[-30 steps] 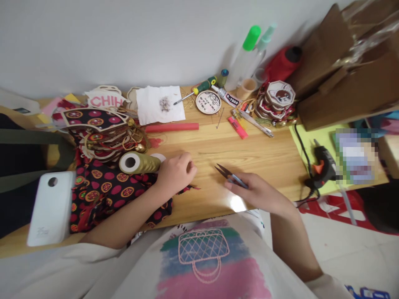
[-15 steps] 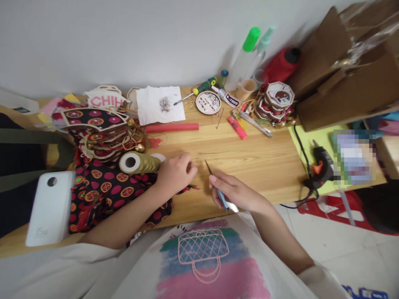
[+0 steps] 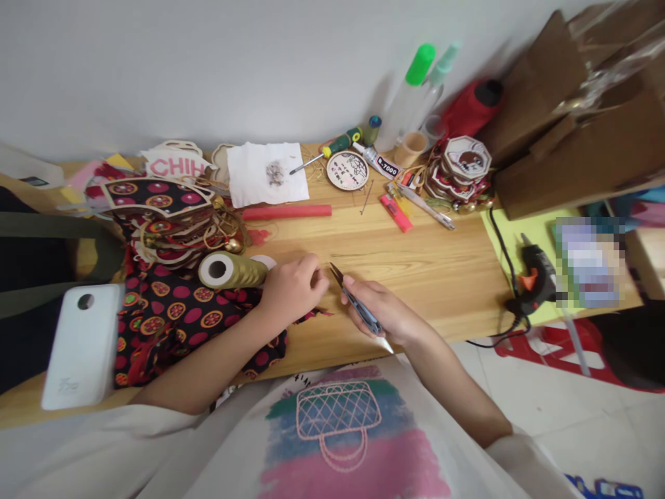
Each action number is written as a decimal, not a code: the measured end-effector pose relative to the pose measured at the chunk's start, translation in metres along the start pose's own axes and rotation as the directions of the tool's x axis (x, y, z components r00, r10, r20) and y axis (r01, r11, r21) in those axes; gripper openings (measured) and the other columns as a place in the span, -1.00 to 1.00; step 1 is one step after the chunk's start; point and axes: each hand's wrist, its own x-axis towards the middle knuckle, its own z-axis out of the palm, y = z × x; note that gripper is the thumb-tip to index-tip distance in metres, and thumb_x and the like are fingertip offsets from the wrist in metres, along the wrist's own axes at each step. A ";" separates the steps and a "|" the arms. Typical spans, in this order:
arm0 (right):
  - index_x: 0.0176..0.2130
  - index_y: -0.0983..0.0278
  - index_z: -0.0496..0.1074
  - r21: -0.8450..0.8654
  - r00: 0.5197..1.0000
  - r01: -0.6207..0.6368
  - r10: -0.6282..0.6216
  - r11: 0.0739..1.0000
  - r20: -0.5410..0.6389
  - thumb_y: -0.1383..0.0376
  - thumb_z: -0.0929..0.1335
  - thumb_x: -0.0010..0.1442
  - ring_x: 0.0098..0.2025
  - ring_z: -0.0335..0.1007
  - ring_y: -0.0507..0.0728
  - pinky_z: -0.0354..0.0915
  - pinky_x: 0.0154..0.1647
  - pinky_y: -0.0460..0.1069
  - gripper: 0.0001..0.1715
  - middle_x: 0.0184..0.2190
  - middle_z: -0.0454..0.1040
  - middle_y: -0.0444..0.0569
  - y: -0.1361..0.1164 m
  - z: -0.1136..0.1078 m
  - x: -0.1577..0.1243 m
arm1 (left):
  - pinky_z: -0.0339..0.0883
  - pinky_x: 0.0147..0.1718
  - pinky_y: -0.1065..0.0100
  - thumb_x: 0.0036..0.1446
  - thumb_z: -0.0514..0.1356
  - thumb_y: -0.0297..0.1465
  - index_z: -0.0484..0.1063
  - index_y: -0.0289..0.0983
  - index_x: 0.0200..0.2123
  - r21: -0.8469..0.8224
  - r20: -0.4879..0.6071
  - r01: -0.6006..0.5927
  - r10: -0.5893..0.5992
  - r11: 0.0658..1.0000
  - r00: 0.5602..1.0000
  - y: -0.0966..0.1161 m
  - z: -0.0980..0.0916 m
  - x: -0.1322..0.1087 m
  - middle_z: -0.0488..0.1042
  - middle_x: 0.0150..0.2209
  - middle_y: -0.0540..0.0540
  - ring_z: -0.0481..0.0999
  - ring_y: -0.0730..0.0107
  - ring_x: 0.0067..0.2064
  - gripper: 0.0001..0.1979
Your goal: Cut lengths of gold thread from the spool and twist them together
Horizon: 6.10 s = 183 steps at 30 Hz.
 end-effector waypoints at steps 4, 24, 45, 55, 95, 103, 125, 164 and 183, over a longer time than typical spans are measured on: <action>-0.44 0.25 0.21 0.022 1.000 -0.005 0.005 1.000 -0.014 -0.06 0.15 0.20 -0.89 -0.16 -0.10 -0.22 -0.86 -0.20 -0.54 -0.92 0.14 -0.30 -0.004 0.003 0.003 | 0.06 -0.54 0.41 0.00 0.05 -0.44 0.31 -0.26 -0.54 -0.017 -0.013 -0.016 0.015 1.000 1.000 0.000 0.000 -0.001 0.34 -0.64 0.01 0.35 0.42 -0.56 -0.89; -0.49 0.25 0.19 0.057 0.999 -0.002 0.004 0.998 -0.047 0.03 0.17 0.22 -0.90 -0.16 -0.10 -0.24 -0.87 -0.21 -0.59 -0.93 0.12 -0.30 -0.001 0.006 0.010 | 0.04 -0.54 0.43 -0.01 0.07 -0.46 0.32 -0.27 -0.54 -0.042 -0.069 -0.050 0.047 0.998 0.996 -0.002 0.002 -0.002 0.31 -0.65 0.04 0.31 0.46 -0.58 -0.90; -0.52 0.24 0.17 0.034 0.999 -0.009 0.011 0.999 -0.049 0.11 0.13 0.26 -0.90 -0.17 -0.10 -0.21 -0.87 -0.22 -0.61 -0.94 0.11 -0.29 0.000 0.007 0.011 | 0.05 -0.54 0.43 -0.01 0.07 -0.46 0.31 -0.26 -0.54 -0.046 -0.068 -0.049 0.046 0.998 0.997 -0.002 0.002 -0.002 0.31 -0.65 0.04 0.31 0.46 -0.58 -0.90; -0.52 0.24 0.17 0.038 0.999 0.009 -0.007 0.999 -0.040 0.04 0.16 0.22 -0.90 -0.17 -0.10 -0.23 -0.86 -0.20 -0.59 -0.94 0.10 -0.30 0.002 0.006 0.012 | 0.05 -0.55 0.43 0.00 0.06 -0.44 0.32 -0.26 -0.53 -0.021 -0.072 -0.054 0.052 0.998 0.996 -0.003 0.003 -0.002 0.31 -0.65 0.04 0.31 0.45 -0.58 -0.89; -0.48 0.24 0.19 0.090 0.966 0.231 -0.239 0.969 0.097 -0.10 0.20 0.17 -0.81 -0.10 -0.10 -0.14 -0.78 -0.18 -0.51 -0.84 0.14 -0.30 0.025 -0.001 -0.001 | 0.15 -0.66 0.49 0.11 0.09 -0.27 0.32 -0.33 -0.06 -0.885 0.316 0.287 0.021 0.365 0.948 -0.001 -0.006 0.005 0.50 -0.22 -0.17 0.37 0.56 -0.56 -0.65; -0.44 0.23 0.18 0.165 0.961 0.214 -0.238 0.963 0.142 -0.15 0.20 0.14 -0.83 -0.14 -0.10 -0.18 -0.80 -0.15 -0.49 -0.83 0.13 -0.32 0.031 -0.007 -0.004 | -0.01 -0.72 0.51 0.00 0.21 -0.13 0.33 -0.32 -0.41 -0.861 0.507 0.494 0.109 0.122 0.855 0.001 -0.009 0.007 0.37 -0.56 0.03 0.19 0.66 -0.68 -0.66; -0.44 0.26 0.22 0.336 0.954 0.192 -0.255 0.922 0.155 -0.08 0.21 0.18 -0.84 -0.22 -0.10 -0.29 -0.75 -0.09 -0.54 -0.87 0.10 -0.33 0.034 -0.007 -0.005 | -0.22 -0.66 0.48 -0.06 0.25 -0.06 0.34 -0.31 -0.54 -0.869 0.487 0.474 0.074 0.140 0.871 -0.002 -0.006 0.009 0.01 -0.73 0.18 -0.05 0.69 -0.69 -0.60; -0.38 0.29 0.39 0.190 0.894 0.426 -0.381 0.885 -0.235 0.12 0.40 0.05 -0.64 -0.12 -0.09 -0.18 -0.61 -0.09 -0.72 -0.67 0.07 -0.28 0.014 -0.010 0.002 | -0.22 -0.69 0.50 -0.01 0.24 -0.12 0.45 -0.36 -0.50 -0.880 0.467 0.436 0.168 0.191 0.868 -0.004 -0.008 0.006 -0.01 -0.75 0.18 -0.08 0.69 -0.68 -0.63; -0.44 0.28 0.36 0.046 0.893 0.411 -0.392 0.911 -0.221 0.09 0.41 0.03 -0.61 -0.12 -0.07 -0.15 -0.61 -0.09 -0.69 -0.66 0.05 -0.27 0.010 -0.009 0.001 | -0.10 -0.68 0.51 0.00 0.20 -0.19 0.49 -0.35 -0.50 -0.855 0.438 0.353 0.165 0.379 0.884 0.002 -0.017 0.008 0.15 -0.70 0.11 0.06 0.62 -0.62 -0.69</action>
